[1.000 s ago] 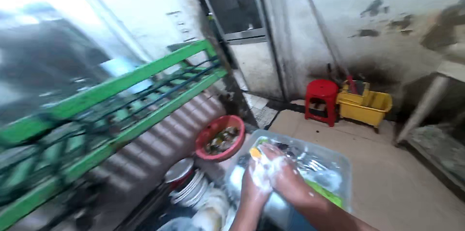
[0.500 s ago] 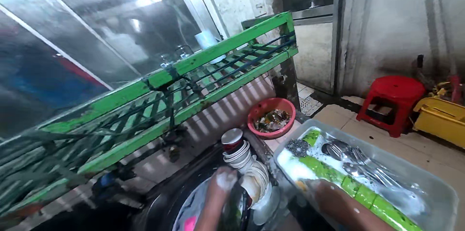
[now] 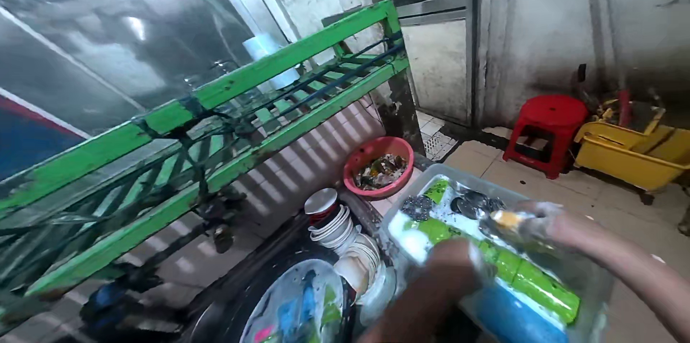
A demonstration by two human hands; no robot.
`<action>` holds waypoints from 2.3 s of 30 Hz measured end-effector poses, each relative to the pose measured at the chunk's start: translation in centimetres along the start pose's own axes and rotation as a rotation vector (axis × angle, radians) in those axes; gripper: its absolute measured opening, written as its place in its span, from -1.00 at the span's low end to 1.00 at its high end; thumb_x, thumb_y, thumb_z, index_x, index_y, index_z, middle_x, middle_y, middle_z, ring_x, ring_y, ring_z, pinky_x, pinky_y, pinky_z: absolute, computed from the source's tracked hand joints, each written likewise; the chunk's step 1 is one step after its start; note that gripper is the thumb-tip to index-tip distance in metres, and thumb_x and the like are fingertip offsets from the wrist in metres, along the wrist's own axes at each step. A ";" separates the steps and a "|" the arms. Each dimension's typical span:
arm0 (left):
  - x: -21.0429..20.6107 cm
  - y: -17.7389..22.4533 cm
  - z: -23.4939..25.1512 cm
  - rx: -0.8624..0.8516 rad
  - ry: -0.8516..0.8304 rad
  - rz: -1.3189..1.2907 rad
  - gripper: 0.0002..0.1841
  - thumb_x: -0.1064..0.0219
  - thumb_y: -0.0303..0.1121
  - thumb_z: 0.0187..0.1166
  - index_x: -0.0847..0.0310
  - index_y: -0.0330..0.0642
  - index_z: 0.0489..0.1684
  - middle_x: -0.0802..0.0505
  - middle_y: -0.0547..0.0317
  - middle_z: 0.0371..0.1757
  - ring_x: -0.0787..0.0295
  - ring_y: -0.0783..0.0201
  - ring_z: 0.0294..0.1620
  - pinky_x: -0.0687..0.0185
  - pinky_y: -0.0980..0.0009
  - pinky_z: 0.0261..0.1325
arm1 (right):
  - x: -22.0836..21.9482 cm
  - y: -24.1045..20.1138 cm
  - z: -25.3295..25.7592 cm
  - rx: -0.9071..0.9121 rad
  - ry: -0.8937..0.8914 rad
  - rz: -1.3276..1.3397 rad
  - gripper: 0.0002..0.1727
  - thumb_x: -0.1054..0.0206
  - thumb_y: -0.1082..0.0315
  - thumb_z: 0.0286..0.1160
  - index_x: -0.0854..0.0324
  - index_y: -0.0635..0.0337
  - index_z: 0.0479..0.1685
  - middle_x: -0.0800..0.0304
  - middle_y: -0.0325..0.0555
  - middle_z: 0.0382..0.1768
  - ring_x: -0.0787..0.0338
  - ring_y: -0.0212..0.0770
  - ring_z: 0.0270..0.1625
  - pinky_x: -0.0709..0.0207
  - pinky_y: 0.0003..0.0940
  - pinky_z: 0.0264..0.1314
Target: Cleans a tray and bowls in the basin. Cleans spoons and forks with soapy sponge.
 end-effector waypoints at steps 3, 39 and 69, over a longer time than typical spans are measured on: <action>-2.1 1.6 -1.1 0.076 -0.161 0.058 -0.26 -0.06 0.26 0.73 -0.73 -0.41 0.09 -0.79 -0.34 0.25 -0.66 -0.28 0.41 -0.36 -0.33 0.50 | -0.1 3.3 -0.3 0.021 0.113 0.092 -0.52 -0.26 0.29 0.67 -0.54 0.07 0.57 -0.65 0.26 0.41 -0.63 0.19 0.47 -0.38 0.22 0.55; 7.2 -7.2 -1.8 -0.361 0.838 -0.467 -0.06 -0.62 0.06 0.26 -0.42 -0.29 0.66 -0.54 -0.06 0.69 -0.33 0.11 0.77 -0.04 0.05 0.86 | -3.1 -5.9 -0.5 0.355 -0.008 0.496 -0.66 -0.24 0.30 0.52 -0.58 0.23 0.21 -0.70 -0.19 -0.25 -0.70 -0.35 -0.30 -0.63 -0.36 -0.22; 2.3 -3.3 1.8 -0.069 0.827 -1.883 -0.59 0.06 -0.07 0.89 -0.51 -0.18 0.31 -0.80 0.04 -0.09 -0.78 0.23 -0.12 -0.76 0.25 -0.07 | -8.1 -7.2 1.6 0.204 0.188 0.644 -0.68 -0.18 0.45 0.65 -0.58 0.43 0.26 -0.74 0.17 0.08 -0.74 -0.11 0.12 -0.61 -0.15 0.27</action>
Point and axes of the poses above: each hand's wrist, its own z-axis towards the middle knuckle, its own x-axis out of the back of the hand, y = z × x, the point moved 6 cm from there along z, towards the middle knuckle
